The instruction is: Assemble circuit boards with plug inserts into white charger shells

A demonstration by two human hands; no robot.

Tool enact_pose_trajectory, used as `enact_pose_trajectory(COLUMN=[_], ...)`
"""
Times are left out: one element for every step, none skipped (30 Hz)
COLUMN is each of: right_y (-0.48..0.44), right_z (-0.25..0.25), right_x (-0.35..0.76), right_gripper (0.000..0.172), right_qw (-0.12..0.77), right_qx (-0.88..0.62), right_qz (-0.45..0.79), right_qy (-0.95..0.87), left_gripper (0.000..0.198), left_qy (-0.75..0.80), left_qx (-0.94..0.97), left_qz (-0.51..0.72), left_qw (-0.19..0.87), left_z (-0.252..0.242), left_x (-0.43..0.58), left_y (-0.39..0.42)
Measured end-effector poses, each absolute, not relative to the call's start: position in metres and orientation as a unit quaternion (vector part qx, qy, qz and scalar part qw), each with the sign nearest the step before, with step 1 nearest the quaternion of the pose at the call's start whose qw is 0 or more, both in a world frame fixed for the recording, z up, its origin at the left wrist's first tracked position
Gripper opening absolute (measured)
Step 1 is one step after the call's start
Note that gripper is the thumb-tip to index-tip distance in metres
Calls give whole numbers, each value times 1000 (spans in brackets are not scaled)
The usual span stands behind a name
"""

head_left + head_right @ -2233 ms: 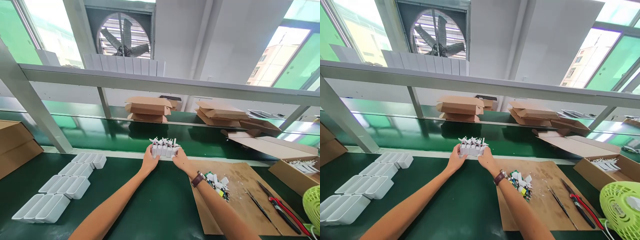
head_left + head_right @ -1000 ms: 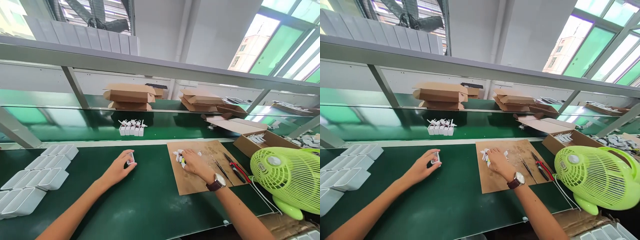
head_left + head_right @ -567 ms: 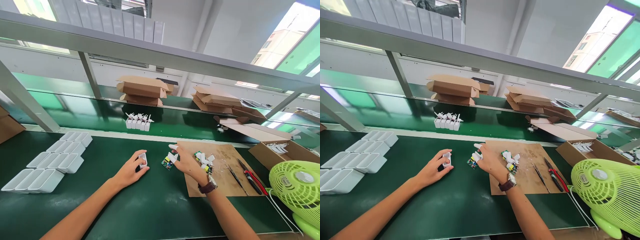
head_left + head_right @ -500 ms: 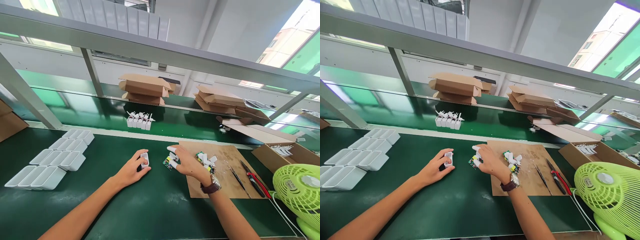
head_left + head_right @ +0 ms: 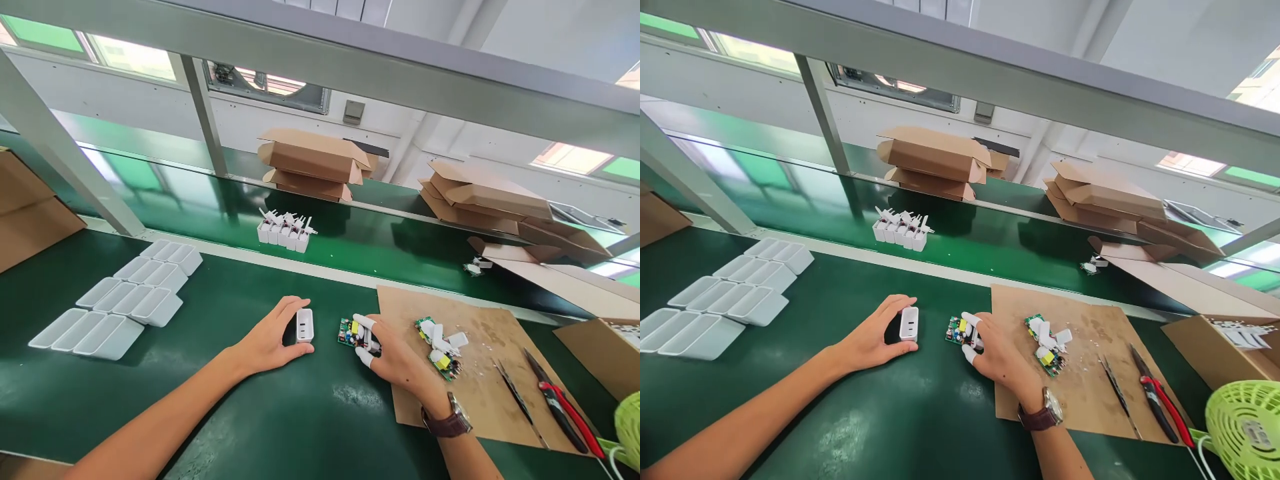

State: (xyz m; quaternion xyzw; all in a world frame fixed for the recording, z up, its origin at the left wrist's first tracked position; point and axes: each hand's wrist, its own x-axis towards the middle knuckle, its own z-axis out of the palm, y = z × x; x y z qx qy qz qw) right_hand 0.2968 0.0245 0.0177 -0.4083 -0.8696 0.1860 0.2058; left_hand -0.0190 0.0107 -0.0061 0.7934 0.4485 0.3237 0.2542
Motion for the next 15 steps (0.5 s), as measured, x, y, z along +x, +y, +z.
enact_pose_trajectory(right_y=[23,21,19,18,16,14,13,12,11,11,10,10,9,8,7], right_z=[19,20,22,24,27,29,30,31,31,31,30,28,27,25,25], right_x=[294,291,288,285,281,278,274,271,268,266,264,262,261,260,259], right_gripper=[51,50,50,50,50,51,51,51,51,52,53,54,55,56,57], right_qw=[219,235,254,271,287,301,313,326,339,353,369,383,396,407,416], right_qx=[-409,-408,-404,-397,-389,-380,-372,-364,-358,-357,-359,-364,-371,-378,-382], right_qz=[183,181,181,182,183,185,186,184,179,169,156,145,136,134,137], right_qy=[-867,-863,-860,-858,-856,-855,-854,-853,-851,-848,-843,-837,-829,-821,-813], left_gripper=[74,74,74,73,71,69,67,65,63,65,69,75,82,86,87], left_qy=[443,430,413,396,386,388,403,426,451,472,485,489,484,475,465], left_qx=[795,798,802,804,803,799,790,780,771,763,760,761,766,774,782], left_qz=[326,330,337,345,354,364,374,380,383,380,373,363,349,332,314], left_qw=[257,263,271,280,285,282,271,254,237,224,221,226,238,254,270], left_z=[-4,-1,1,2,2,2,1,-1,-3,-4,-4,-4,-2,-1,1], left_x=[-20,-20,-20,-20,-19,-18,-17,-16,-15,-15,-14,-15,-15,-16,-16], left_y=[11,10,11,11,11,12,12,12,12,12,11,10,10,9,8])
